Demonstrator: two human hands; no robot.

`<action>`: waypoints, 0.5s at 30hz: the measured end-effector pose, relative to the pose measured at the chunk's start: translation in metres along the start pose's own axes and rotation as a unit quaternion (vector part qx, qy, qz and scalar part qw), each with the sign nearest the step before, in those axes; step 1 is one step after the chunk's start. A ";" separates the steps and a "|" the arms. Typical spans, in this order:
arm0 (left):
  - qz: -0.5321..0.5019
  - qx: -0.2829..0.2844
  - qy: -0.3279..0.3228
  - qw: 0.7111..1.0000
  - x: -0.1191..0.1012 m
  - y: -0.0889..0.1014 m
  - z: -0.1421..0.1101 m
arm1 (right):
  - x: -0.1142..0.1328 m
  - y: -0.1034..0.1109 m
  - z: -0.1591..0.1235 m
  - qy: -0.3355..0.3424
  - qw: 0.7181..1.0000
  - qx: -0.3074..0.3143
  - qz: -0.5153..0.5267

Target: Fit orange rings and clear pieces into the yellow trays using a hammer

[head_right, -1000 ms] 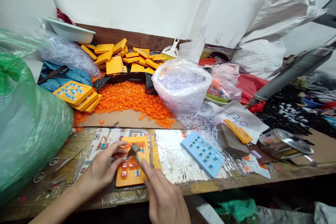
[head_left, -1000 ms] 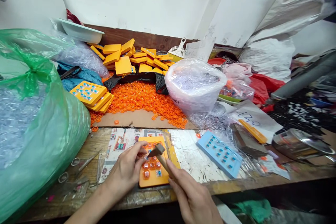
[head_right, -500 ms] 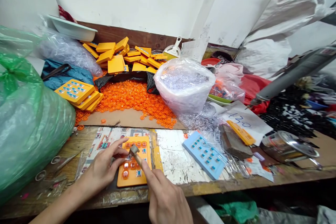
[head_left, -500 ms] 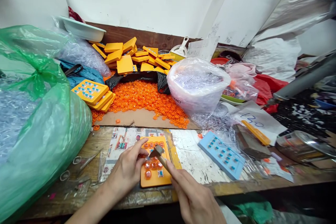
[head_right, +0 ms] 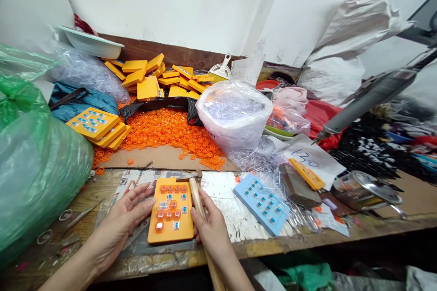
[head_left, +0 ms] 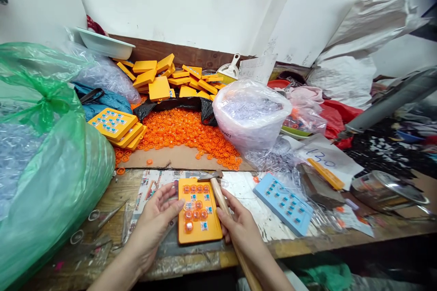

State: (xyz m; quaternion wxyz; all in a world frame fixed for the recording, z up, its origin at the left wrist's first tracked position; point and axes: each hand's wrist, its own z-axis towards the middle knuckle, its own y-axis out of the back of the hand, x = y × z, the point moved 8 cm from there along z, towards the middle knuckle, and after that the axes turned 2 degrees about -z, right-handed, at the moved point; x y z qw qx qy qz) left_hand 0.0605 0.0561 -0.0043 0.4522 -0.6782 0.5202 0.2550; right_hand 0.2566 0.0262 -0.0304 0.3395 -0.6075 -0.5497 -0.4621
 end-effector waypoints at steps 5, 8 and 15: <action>-0.076 0.128 0.071 0.986 0.013 -0.037 0.001 | -0.001 -0.007 0.001 0.007 1.000 -0.013 0.022; -0.083 0.131 0.077 0.985 0.018 -0.038 0.002 | -0.002 -0.007 0.000 0.004 0.999 -0.018 0.040; 0.000 0.087 -0.001 0.996 0.019 -0.014 -0.001 | 0.004 -0.002 -0.005 0.005 0.998 -0.021 0.058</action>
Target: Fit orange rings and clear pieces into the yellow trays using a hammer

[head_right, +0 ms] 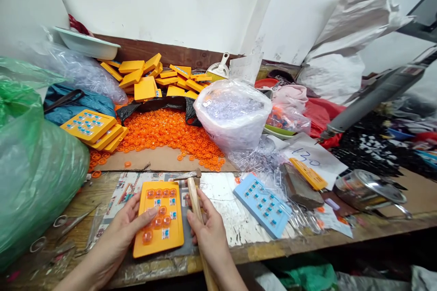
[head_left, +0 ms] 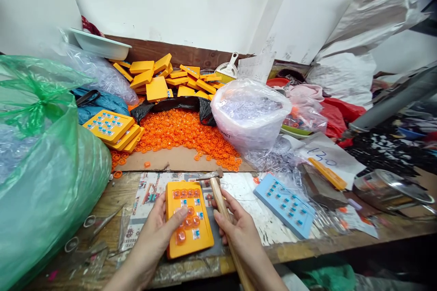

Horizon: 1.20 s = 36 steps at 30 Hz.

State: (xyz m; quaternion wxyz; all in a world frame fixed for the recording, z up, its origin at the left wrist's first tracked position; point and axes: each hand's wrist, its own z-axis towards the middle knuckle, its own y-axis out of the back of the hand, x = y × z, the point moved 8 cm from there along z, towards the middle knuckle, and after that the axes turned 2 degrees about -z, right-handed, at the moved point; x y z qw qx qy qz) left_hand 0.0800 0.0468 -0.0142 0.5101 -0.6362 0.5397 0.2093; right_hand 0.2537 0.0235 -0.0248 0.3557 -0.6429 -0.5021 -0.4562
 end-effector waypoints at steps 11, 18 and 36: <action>0.529 -0.192 -0.323 0.761 -0.120 0.070 0.067 | -0.013 0.009 0.005 0.013 0.998 -0.015 0.059; 0.509 -0.071 -0.306 0.801 -0.093 0.012 0.053 | -0.014 0.012 -0.001 0.041 0.999 -0.015 -0.002; 0.474 0.034 -0.357 0.804 -0.040 -0.034 0.021 | 0.046 0.000 -0.065 0.400 0.812 -0.038 -0.423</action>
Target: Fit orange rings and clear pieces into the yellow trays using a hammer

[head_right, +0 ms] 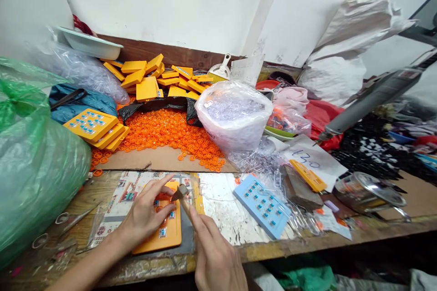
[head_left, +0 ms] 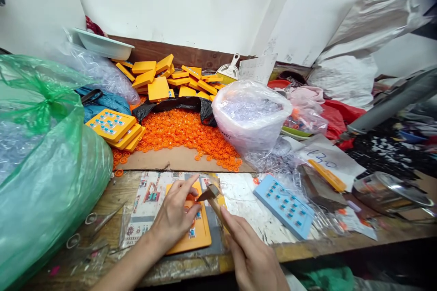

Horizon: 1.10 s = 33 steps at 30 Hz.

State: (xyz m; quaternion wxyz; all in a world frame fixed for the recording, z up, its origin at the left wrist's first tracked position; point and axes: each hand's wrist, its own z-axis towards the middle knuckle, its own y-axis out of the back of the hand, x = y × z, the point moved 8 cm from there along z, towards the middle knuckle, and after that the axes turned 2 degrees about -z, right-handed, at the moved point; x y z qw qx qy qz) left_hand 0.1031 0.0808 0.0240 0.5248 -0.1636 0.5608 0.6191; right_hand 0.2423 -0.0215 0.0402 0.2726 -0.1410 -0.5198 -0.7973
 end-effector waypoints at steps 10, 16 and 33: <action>-0.019 -0.036 0.078 0.996 0.005 0.003 0.000 | 0.001 -0.007 0.000 -0.010 1.000 0.014 -0.008; -0.026 -0.042 0.069 0.996 0.004 0.002 -0.002 | -0.028 -0.008 0.009 -0.145 0.982 -0.032 0.113; -0.445 -0.132 0.433 0.773 0.027 0.019 -0.045 | 0.002 -0.053 0.054 -0.086 0.990 0.112 -0.019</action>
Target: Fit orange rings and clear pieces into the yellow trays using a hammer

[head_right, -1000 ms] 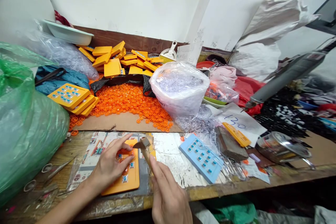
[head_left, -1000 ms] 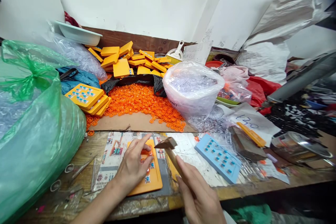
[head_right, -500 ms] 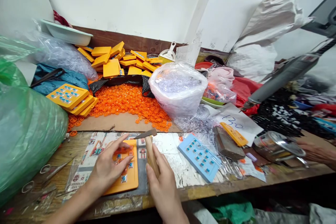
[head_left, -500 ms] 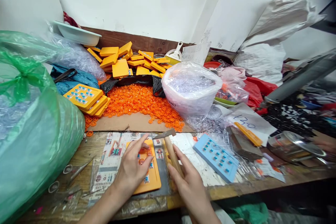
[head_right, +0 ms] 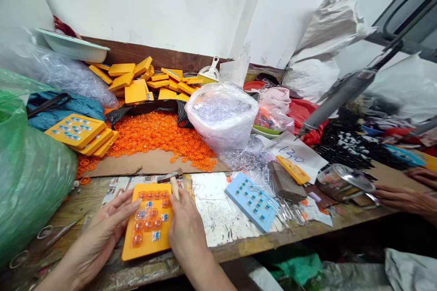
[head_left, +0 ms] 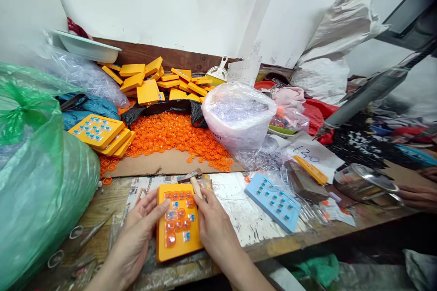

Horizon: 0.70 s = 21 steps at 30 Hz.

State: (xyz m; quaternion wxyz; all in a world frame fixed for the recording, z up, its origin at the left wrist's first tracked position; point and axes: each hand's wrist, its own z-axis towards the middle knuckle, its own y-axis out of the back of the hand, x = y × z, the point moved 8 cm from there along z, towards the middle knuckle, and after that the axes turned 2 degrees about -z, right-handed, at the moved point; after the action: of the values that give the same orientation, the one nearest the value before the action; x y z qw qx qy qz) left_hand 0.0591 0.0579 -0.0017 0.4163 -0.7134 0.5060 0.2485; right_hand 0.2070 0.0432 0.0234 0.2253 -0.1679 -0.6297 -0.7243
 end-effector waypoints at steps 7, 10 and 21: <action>-0.089 0.123 0.097 0.984 0.022 -0.023 0.003 | -0.030 0.044 0.022 -0.011 0.992 0.006 -0.129; -0.107 0.141 0.098 0.979 0.013 -0.025 0.008 | -0.088 0.098 0.041 -0.090 0.969 -0.056 -0.223; -0.188 0.188 0.177 0.948 0.019 -0.043 0.028 | -0.191 0.136 0.064 -0.035 0.932 -0.080 -0.352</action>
State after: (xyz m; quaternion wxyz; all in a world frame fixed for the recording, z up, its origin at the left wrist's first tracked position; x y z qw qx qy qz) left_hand 0.1081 0.0777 -0.0161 0.4860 -0.7365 0.4661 -0.0640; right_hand 0.4385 0.1143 0.0461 -0.0799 0.0219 -0.5959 -0.7988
